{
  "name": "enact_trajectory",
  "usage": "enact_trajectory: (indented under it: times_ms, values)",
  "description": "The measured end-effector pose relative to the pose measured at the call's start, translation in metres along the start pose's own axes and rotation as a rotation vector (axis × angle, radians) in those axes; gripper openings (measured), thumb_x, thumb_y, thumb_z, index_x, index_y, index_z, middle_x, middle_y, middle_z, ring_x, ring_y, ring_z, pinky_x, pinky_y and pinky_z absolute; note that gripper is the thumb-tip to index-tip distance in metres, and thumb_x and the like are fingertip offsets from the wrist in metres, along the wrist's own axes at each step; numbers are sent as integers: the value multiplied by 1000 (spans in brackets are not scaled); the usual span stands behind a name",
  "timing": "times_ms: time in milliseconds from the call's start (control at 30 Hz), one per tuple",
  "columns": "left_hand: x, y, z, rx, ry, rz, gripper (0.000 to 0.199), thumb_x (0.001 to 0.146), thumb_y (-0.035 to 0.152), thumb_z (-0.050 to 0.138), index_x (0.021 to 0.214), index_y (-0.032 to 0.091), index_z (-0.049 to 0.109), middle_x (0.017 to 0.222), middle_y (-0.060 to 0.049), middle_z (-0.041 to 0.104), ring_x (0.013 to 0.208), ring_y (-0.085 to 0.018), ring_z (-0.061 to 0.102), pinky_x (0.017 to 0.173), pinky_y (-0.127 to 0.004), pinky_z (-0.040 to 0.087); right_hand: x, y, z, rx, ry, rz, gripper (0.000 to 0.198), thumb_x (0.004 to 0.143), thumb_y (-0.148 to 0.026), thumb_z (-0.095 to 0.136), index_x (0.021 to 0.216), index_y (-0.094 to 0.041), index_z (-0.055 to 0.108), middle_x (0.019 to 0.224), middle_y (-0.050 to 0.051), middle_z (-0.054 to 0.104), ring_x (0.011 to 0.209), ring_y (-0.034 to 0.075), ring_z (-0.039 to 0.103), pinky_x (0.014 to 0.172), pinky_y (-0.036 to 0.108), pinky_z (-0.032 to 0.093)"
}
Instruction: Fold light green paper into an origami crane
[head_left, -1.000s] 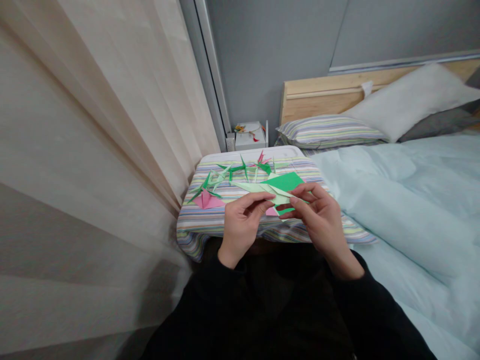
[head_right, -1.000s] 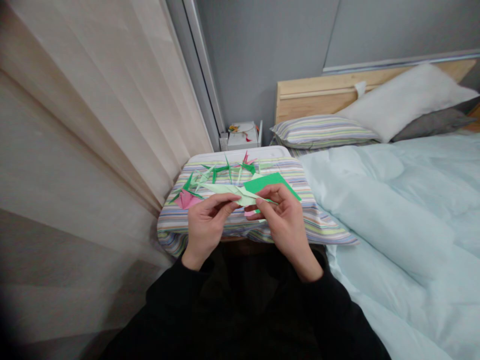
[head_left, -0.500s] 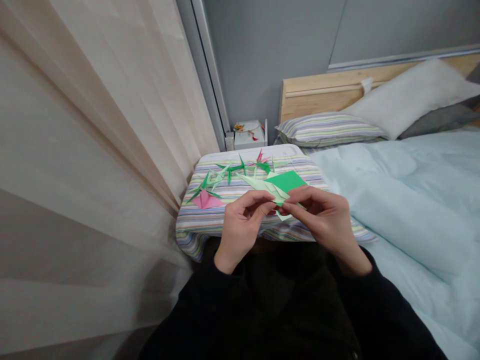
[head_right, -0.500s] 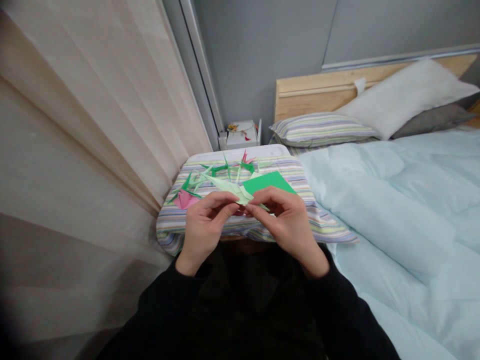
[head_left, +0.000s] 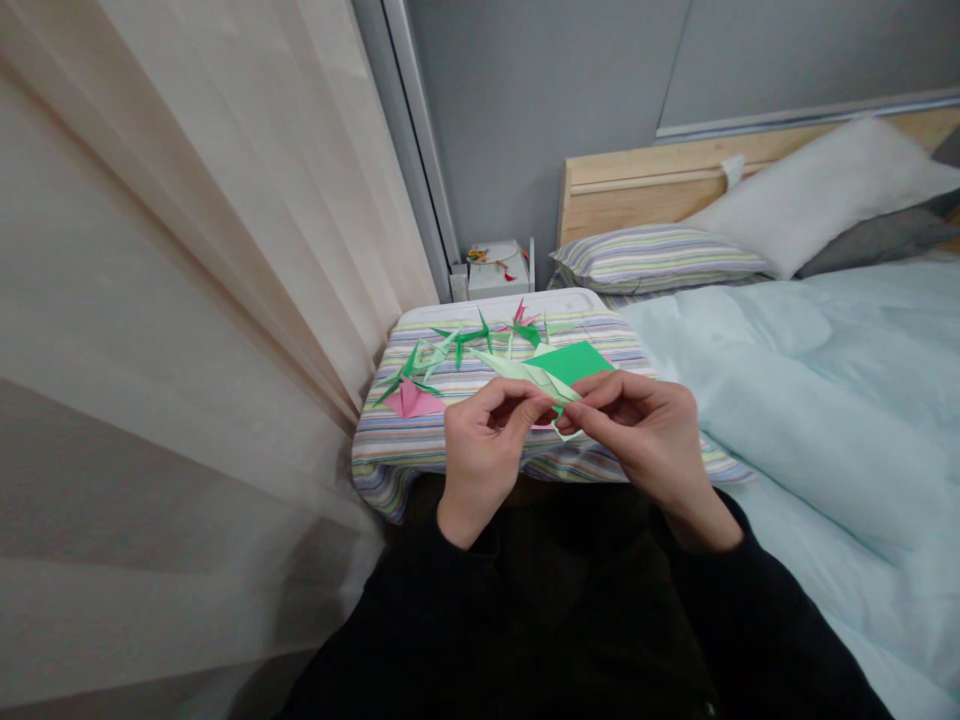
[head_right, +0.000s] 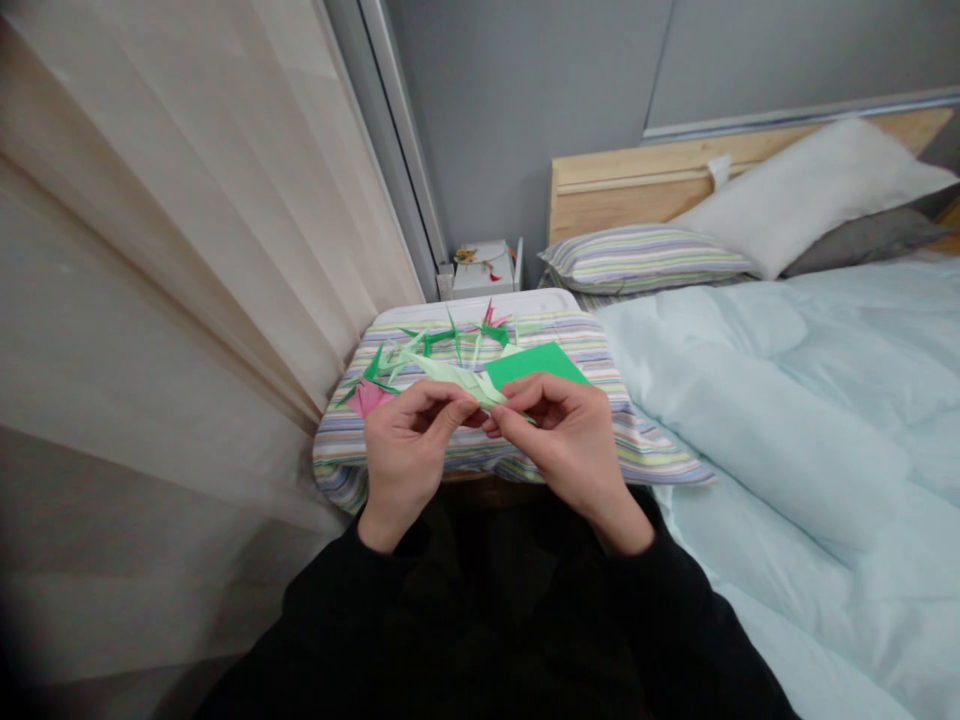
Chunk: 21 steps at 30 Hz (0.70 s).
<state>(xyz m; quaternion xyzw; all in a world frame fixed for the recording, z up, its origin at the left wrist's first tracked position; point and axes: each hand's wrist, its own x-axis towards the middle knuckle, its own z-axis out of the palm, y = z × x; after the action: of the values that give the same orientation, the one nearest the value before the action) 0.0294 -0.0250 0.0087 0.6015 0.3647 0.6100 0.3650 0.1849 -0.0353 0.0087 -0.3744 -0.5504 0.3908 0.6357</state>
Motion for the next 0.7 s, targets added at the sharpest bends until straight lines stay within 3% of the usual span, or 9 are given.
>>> enact_trajectory:
  times_ms: [267, 500, 700]
  values:
    - [-3, 3, 6, -1, 65, 7, 13, 83, 25, 78, 78, 16, 71, 69, -1, 72, 62, -13, 72, 62, -23, 59, 1, 0, 2, 35, -35, 3, 23, 74, -30, 87, 66, -18, 68, 74, 2, 69, 60, 15, 68, 59, 28, 58]
    - [-2, 1, 10, 1, 111, 39, 11, 82, 23, 78, 81, 16, 70, 72, -1, 73, 63, -13, 72, 62, -22, 58, 0, 1, 5, 163, 39, 54, 35, 71, -28, 90, 72, -21, 55, 66, -2, 69, 55, 14, 69, 55, 27, 60]
    - [6, -6, -1, 5, 168, 86, 9, 85, 23, 76, 86, 16, 69, 73, 0, 71, 66, -13, 73, 65, -22, 58, -1, 11, -7, 169, 69, 113, 31, 74, -24, 87, 77, -20, 56, 63, -3, 69, 55, 14, 70, 56, 25, 61]
